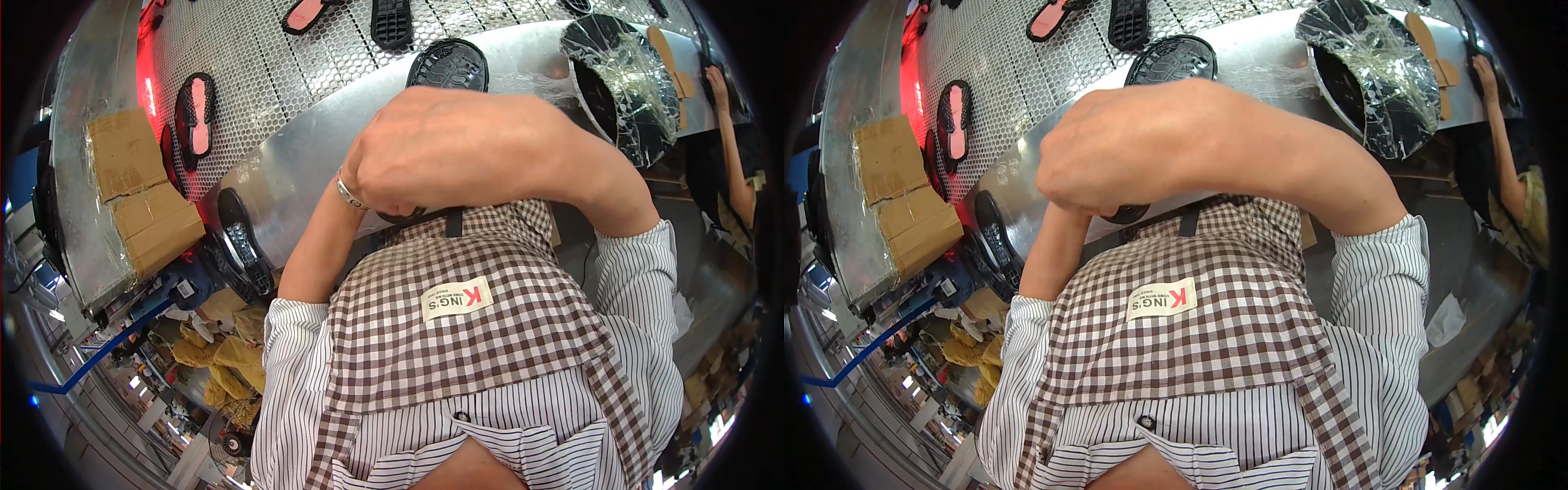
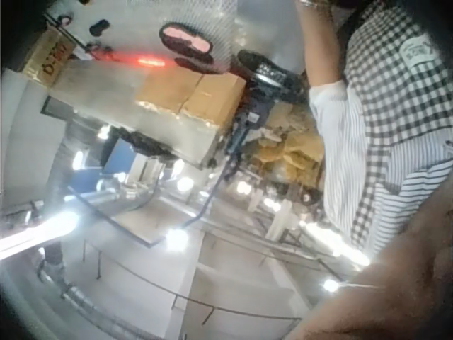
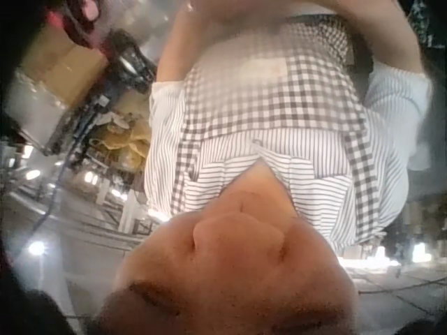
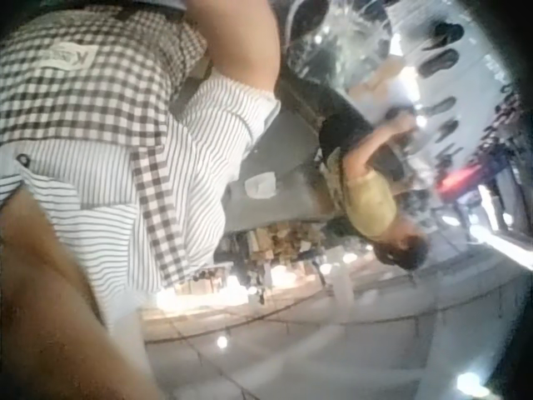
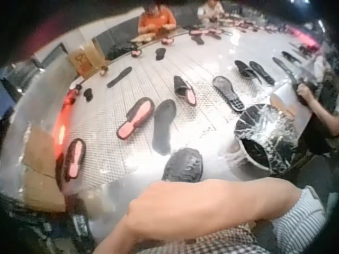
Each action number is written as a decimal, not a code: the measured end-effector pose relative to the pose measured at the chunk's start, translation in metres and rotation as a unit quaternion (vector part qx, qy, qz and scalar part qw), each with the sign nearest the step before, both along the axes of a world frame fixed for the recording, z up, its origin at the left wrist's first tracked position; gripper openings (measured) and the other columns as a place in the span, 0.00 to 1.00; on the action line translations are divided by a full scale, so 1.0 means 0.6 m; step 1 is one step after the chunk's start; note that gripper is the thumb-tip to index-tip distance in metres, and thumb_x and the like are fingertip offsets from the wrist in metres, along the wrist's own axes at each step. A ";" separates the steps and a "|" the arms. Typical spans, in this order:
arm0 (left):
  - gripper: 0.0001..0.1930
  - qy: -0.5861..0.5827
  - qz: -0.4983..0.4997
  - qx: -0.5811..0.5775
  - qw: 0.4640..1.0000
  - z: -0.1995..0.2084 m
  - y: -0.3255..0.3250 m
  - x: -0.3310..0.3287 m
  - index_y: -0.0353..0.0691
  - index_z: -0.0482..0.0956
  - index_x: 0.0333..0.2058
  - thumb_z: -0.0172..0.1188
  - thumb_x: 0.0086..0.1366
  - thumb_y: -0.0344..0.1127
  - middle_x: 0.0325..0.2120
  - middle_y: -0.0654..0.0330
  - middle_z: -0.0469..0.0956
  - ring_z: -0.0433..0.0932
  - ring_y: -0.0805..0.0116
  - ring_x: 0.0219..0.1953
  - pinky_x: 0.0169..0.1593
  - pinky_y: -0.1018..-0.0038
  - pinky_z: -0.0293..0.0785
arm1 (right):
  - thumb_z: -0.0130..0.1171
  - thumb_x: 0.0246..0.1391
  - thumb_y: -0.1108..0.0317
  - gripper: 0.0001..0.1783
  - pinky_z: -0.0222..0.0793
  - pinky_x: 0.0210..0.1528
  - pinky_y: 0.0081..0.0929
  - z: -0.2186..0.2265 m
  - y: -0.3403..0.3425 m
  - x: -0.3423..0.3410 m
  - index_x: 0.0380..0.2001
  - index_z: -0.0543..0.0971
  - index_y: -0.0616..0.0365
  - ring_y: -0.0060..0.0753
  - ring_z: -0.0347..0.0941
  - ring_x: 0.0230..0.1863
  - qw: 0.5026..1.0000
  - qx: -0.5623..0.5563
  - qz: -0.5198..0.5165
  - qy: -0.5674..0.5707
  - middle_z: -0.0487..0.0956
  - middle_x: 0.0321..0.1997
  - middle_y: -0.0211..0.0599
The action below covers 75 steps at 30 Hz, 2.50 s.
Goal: The person applies adhesive to shoe soles by taking each sole from a conveyor belt, dipping a plastic scraper into glue, and spreading the glue across the surface of the sole.
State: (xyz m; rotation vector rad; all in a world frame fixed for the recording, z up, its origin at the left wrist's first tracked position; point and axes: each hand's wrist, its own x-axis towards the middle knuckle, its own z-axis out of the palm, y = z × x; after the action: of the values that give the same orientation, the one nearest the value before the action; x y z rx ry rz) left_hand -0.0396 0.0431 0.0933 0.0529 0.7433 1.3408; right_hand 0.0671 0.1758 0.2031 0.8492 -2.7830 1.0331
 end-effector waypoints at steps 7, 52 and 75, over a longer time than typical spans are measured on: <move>0.32 0.005 -0.020 0.013 1.000 0.001 0.004 -0.003 0.32 0.65 0.57 0.35 0.71 0.56 0.48 0.44 0.74 0.79 0.61 0.43 0.43 0.65 0.81 | 0.61 0.37 0.71 0.05 0.67 0.25 0.36 -0.003 0.087 0.026 0.18 0.78 0.62 0.42 0.74 0.24 0.987 0.016 -0.155 0.041 0.76 0.21 0.41; 0.26 0.586 0.186 0.035 0.788 0.008 -0.092 0.033 0.37 0.72 0.51 0.68 0.52 0.28 0.44 0.60 0.77 0.76 0.69 0.45 0.50 0.74 0.72 | 0.58 0.58 0.70 0.07 0.68 0.20 0.13 -0.100 0.016 0.132 0.36 0.77 0.64 0.19 0.76 0.21 0.614 -0.581 -0.530 0.070 0.79 0.27 0.33; 0.32 0.799 0.225 0.024 0.558 0.003 -0.068 0.056 0.41 0.69 0.52 0.70 0.47 0.37 0.39 0.66 0.78 0.75 0.70 0.43 0.64 0.58 0.55 | 0.57 0.59 0.70 0.07 0.69 0.21 0.13 -0.120 -0.026 0.067 0.35 0.78 0.64 0.19 0.76 0.21 0.591 -0.634 -0.498 0.034 0.79 0.26 0.35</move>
State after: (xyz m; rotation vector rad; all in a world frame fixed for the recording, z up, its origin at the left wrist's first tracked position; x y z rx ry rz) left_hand -0.0057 0.0026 0.0949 1.3851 2.3722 1.5417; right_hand 0.1070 0.1605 0.1308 -0.7422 -1.1598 1.8982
